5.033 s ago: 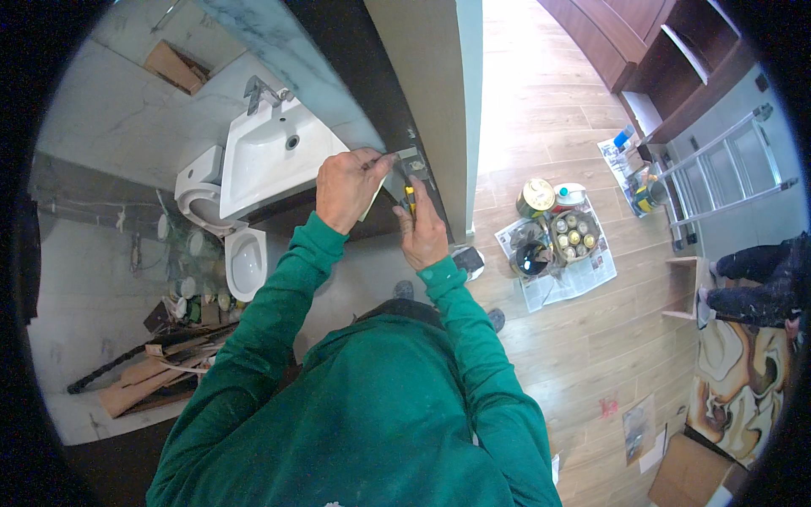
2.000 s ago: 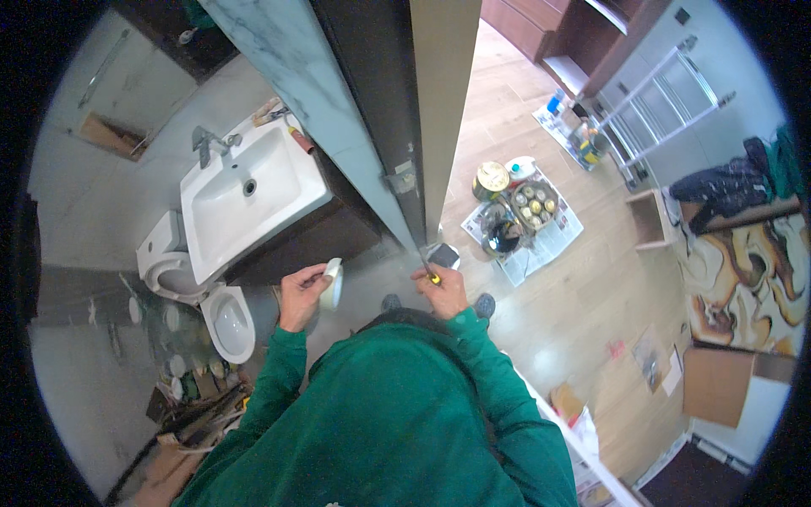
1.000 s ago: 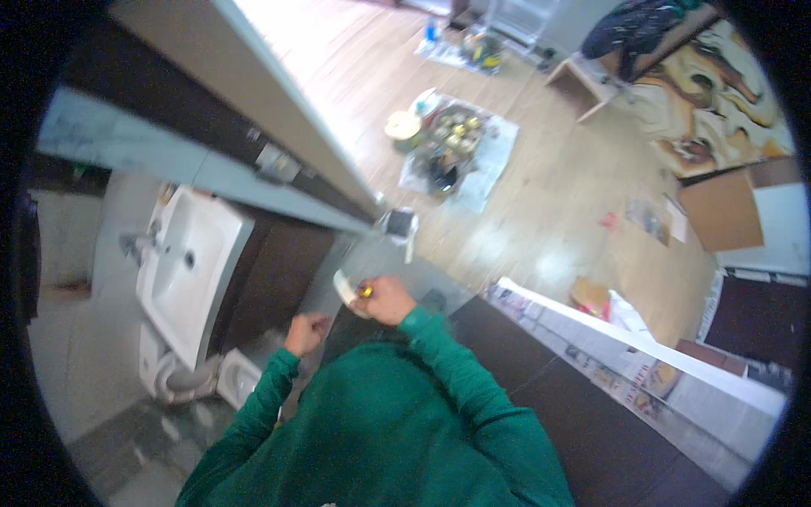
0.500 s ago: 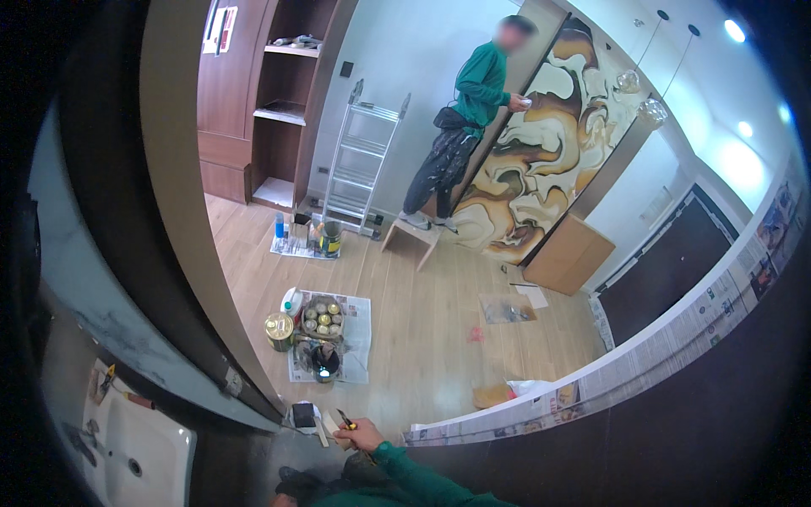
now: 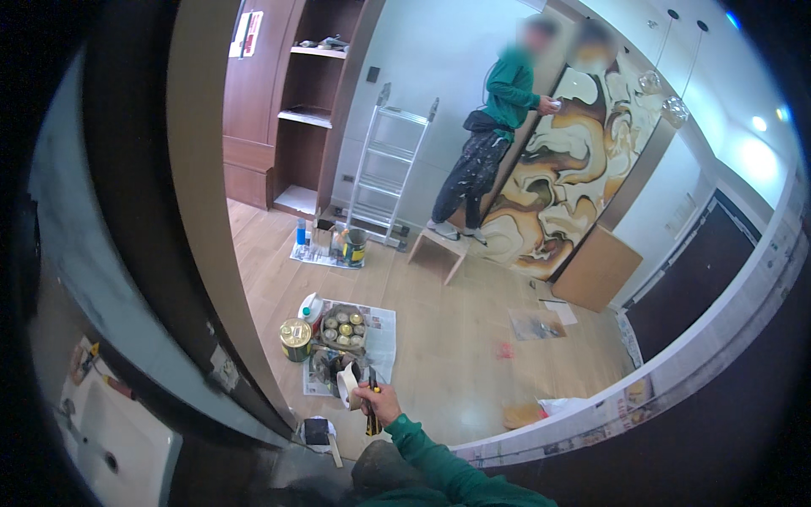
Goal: The person applies masking tape to a vertical wall edge in a bathroom, using a utility knife to cut and smooth each piece. They repeatedly measure, cut, and press tape segments along the edge, preparing the surface for painting or finishing.
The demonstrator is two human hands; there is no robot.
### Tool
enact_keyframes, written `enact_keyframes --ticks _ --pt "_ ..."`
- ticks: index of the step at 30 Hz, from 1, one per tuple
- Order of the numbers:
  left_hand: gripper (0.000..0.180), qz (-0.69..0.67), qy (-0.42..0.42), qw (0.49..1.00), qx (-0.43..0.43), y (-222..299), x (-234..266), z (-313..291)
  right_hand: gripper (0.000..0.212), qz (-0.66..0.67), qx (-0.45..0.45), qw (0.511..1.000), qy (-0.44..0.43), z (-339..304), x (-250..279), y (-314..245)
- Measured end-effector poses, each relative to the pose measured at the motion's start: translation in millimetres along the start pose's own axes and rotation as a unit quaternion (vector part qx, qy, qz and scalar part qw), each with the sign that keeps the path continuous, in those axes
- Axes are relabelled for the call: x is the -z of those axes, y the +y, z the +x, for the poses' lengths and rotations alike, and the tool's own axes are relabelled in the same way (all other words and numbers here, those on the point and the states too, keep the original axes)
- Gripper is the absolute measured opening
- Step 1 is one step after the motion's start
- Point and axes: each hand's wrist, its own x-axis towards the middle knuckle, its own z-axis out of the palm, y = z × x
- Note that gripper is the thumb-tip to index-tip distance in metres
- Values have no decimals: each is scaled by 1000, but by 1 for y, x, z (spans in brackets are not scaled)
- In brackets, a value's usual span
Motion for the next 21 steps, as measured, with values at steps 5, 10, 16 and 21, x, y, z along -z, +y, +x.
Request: enact_keyframes --ticks 5,10,16,21 --pt "21 -51 171 981 79 21 19 62 24 21 19 999 -22 32 -7 36" --pt "33 -77 312 945 -55 60 24 132 21 51 51 997 -33 56 -13 73" --pt "18 -26 487 856 -169 45 3 169 19 76 113 983 -121 86 9 125" --pt "12 22 576 781 -241 10 -32 197 20 90 102 983 -125 112 31 180"
